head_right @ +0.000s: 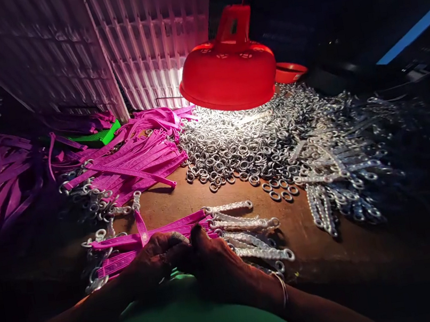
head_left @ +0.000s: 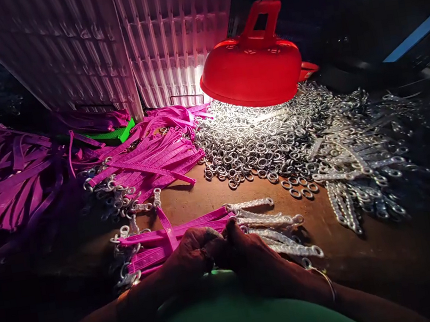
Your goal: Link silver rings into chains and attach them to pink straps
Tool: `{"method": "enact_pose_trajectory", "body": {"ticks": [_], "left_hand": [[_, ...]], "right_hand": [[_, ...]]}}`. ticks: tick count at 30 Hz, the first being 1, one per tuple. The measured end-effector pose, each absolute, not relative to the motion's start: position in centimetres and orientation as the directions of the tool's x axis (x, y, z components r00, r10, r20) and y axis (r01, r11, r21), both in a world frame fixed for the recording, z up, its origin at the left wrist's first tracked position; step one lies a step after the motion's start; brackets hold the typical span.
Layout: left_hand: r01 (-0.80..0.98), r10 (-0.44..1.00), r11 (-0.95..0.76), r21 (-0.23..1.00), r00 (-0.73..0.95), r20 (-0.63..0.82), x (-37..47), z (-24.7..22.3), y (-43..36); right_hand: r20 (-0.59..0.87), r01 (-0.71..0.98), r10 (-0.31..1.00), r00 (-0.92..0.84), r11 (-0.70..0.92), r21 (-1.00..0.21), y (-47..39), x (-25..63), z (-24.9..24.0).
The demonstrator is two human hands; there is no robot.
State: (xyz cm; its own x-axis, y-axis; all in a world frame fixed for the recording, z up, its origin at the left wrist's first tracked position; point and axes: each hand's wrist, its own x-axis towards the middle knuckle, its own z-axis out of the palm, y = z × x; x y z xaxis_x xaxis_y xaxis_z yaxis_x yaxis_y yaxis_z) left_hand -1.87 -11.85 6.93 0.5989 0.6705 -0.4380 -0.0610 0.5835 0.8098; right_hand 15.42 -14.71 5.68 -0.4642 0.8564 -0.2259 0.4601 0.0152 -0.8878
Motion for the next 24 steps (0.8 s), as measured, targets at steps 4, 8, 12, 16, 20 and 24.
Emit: {"method": "enact_pose_trajectory", "body": {"ticks": [4, 8, 12, 16, 20, 24], "left_hand": [[-0.104, 0.729, 0.533, 0.84, 0.561, -0.392, -1.7, 6.8, -12.3], [-0.071, 0.696, 0.54, 0.838, 0.599, -0.397, -1.4, 6.8, -12.3], [-0.055, 0.669, 0.592, 0.804, 0.59, -0.452, -1.2, 6.7, -11.9], [-0.046, 0.658, 0.583, 0.811, 0.612, -0.438, -1.1, 6.0, -11.6], [-0.03, 0.643, 0.619, 0.785, 0.593, -0.484, -1.2, 5.0, -11.3], [-0.05, 0.626, 0.633, 0.773, 0.62, -0.473, -1.2, 5.0, -11.3]], "right_hand": [[-0.192, 0.607, 0.915, -0.356, 0.071, -0.791, -14.9, 15.9, 5.0], [-0.232, 0.66, 0.879, -0.416, 0.116, -0.742, -14.8, 15.9, 5.1], [-0.245, 0.632, 0.85, -0.467, 0.128, -0.764, -14.6, 15.8, 5.0], [-0.219, 0.571, 0.842, -0.493, 0.124, -0.812, -14.4, 15.7, 4.7], [-0.259, 0.554, 0.812, -0.522, 0.092, -0.827, -13.8, 15.5, 5.6], [-0.299, 0.577, 0.786, -0.541, 0.089, -0.812, -13.3, 15.4, 6.7]]}}
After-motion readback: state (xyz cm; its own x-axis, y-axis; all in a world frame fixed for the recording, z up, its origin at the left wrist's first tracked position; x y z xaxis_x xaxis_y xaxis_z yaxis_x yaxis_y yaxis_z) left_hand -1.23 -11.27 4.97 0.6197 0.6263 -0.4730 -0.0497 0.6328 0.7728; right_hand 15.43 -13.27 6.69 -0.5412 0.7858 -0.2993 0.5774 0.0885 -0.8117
